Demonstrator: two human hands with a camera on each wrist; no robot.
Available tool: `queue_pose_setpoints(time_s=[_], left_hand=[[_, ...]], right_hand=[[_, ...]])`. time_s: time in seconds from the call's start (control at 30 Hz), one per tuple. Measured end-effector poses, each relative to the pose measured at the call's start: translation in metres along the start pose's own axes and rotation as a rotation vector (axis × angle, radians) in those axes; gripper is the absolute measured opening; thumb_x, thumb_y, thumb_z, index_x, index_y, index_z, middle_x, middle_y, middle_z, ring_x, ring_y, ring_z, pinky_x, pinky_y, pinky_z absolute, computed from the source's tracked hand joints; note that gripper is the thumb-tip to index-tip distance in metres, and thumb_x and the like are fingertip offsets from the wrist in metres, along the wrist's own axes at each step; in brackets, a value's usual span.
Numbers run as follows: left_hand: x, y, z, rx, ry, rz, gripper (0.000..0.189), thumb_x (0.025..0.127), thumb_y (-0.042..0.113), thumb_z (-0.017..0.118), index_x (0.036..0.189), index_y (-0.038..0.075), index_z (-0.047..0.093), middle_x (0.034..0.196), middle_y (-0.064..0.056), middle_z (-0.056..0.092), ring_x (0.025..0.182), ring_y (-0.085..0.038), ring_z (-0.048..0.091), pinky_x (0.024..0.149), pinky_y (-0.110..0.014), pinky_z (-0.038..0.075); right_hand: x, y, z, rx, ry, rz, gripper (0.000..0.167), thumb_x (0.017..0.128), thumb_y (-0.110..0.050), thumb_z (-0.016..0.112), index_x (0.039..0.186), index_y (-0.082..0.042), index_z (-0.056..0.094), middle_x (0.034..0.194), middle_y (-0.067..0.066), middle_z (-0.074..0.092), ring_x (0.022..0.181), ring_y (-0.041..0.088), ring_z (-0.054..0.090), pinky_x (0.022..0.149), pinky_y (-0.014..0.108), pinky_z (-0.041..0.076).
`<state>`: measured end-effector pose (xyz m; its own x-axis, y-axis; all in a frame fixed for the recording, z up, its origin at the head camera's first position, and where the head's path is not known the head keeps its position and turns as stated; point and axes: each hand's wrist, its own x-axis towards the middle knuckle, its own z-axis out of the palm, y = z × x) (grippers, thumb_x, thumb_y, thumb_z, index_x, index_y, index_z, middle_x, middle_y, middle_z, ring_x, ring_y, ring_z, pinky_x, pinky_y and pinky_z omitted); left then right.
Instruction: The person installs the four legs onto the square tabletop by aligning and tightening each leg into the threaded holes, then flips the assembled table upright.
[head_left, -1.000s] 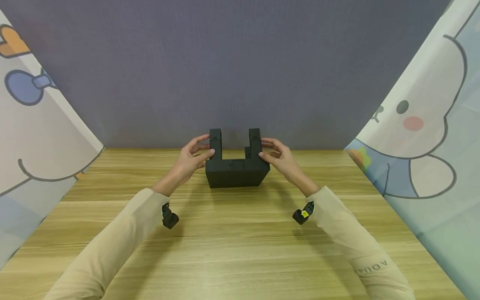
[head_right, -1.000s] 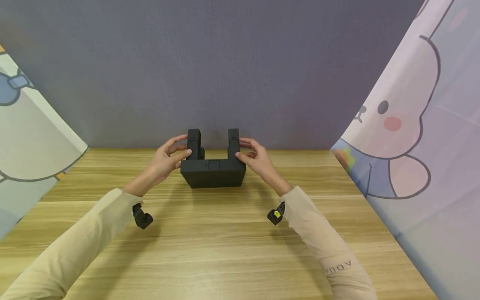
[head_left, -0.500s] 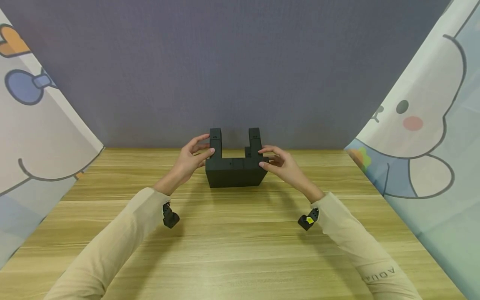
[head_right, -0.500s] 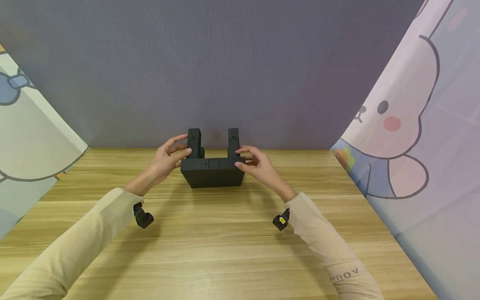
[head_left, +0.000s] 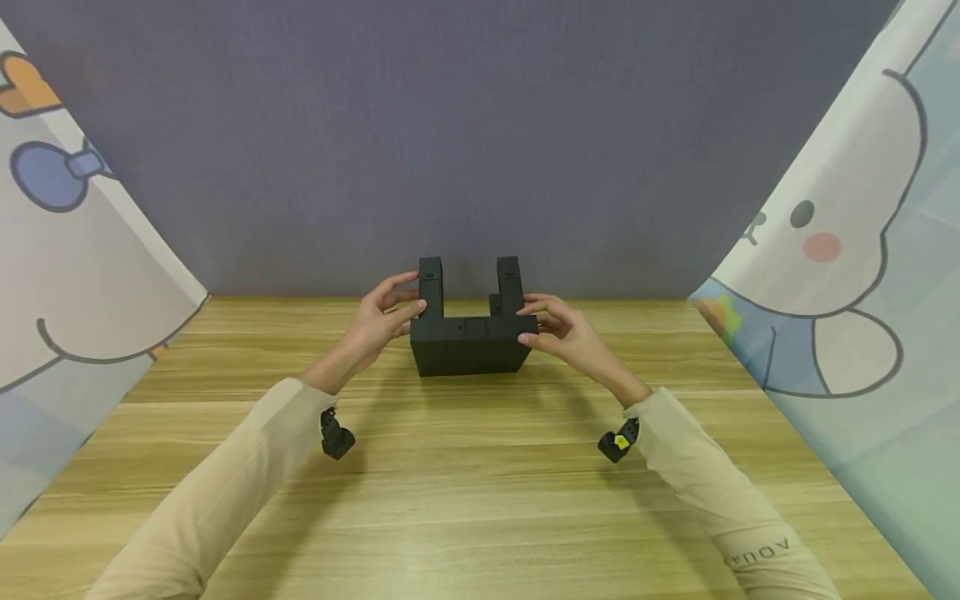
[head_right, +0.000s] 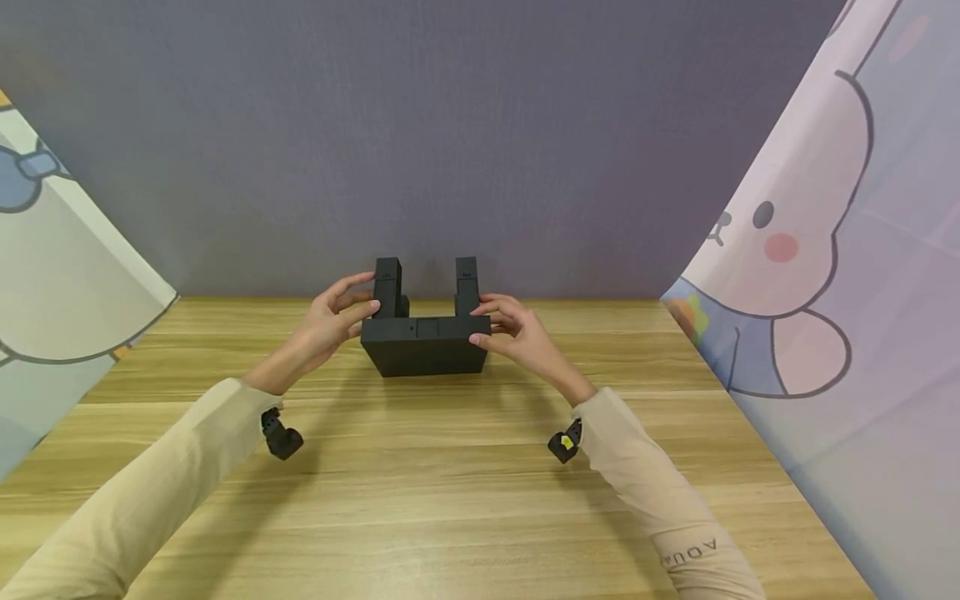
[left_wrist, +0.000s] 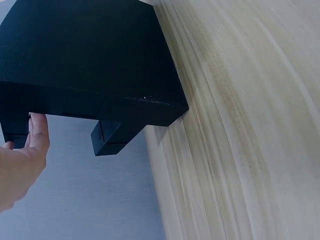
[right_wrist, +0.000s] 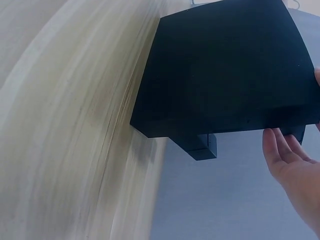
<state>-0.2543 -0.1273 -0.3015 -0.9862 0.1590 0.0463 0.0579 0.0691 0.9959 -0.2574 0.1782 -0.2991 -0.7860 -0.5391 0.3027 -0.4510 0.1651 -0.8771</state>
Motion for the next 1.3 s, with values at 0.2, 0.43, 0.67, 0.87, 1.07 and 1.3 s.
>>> queue_pose_setpoints(time_s=[0.2,0.43,0.67,0.87,1.07,1.3], left_hand=[[-0.007,0.000,-0.004,-0.019,-0.027,0.002,0.054,0.090,0.024,0.058,0.139,0.021,0.036,0.139,-0.010,0.040,0.124,-0.026,0.044,0.099,-0.046,0.040],[-0.018,-0.001,-0.007,0.060,-0.054,0.045,0.057,0.090,0.028,0.058,0.140,0.016,0.034,0.139,-0.011,0.042,0.123,-0.026,0.046,0.098,-0.043,0.043],[-0.029,-0.003,-0.009,0.164,-0.102,0.106,0.057,0.088,0.030,0.061,0.138,0.022,0.036,0.138,-0.007,0.044,0.122,-0.030,0.047,0.098,-0.048,0.041],[-0.032,-0.008,-0.009,0.202,-0.130,0.158,0.057,0.086,0.025,0.064,0.137,0.022,0.039,0.141,-0.004,0.040,0.124,-0.032,0.044,0.097,-0.049,0.041],[-0.032,-0.014,-0.007,0.232,-0.112,0.197,0.055,0.083,0.021,0.068,0.133,0.021,0.044,0.141,-0.006,0.039,0.125,-0.033,0.042,0.102,-0.053,0.034],[-0.030,-0.022,-0.003,0.249,-0.072,0.250,0.054,0.083,0.014,0.068,0.132,0.017,0.046,0.138,-0.011,0.040,0.124,-0.034,0.043,0.101,-0.053,0.035]], right_hand=[[0.003,0.016,-0.002,0.008,-0.002,-0.029,0.035,0.084,-0.005,0.064,0.118,-0.001,0.055,0.141,0.008,0.035,0.106,0.022,0.054,0.087,0.039,0.045],[0.005,0.021,-0.003,0.012,-0.013,-0.026,0.040,0.082,-0.008,0.068,0.119,-0.003,0.054,0.142,0.005,0.035,0.103,0.016,0.057,0.094,0.035,0.043],[0.006,0.023,-0.002,0.013,-0.011,-0.034,0.041,0.082,-0.005,0.067,0.120,-0.003,0.053,0.142,0.008,0.033,0.105,0.020,0.055,0.094,0.037,0.043],[0.006,0.024,-0.001,0.020,0.000,-0.029,0.042,0.081,-0.003,0.067,0.121,-0.003,0.052,0.143,0.007,0.032,0.101,0.019,0.057,0.090,0.030,0.046],[0.006,0.028,0.002,0.011,0.007,-0.021,0.046,0.082,-0.003,0.066,0.124,-0.004,0.048,0.145,0.008,0.030,0.104,0.018,0.057,0.089,0.032,0.048],[0.008,0.030,0.004,0.008,0.016,-0.053,0.048,0.081,0.000,0.066,0.125,-0.006,0.047,0.130,0.011,0.039,0.104,0.030,0.058,0.080,0.036,0.051]])
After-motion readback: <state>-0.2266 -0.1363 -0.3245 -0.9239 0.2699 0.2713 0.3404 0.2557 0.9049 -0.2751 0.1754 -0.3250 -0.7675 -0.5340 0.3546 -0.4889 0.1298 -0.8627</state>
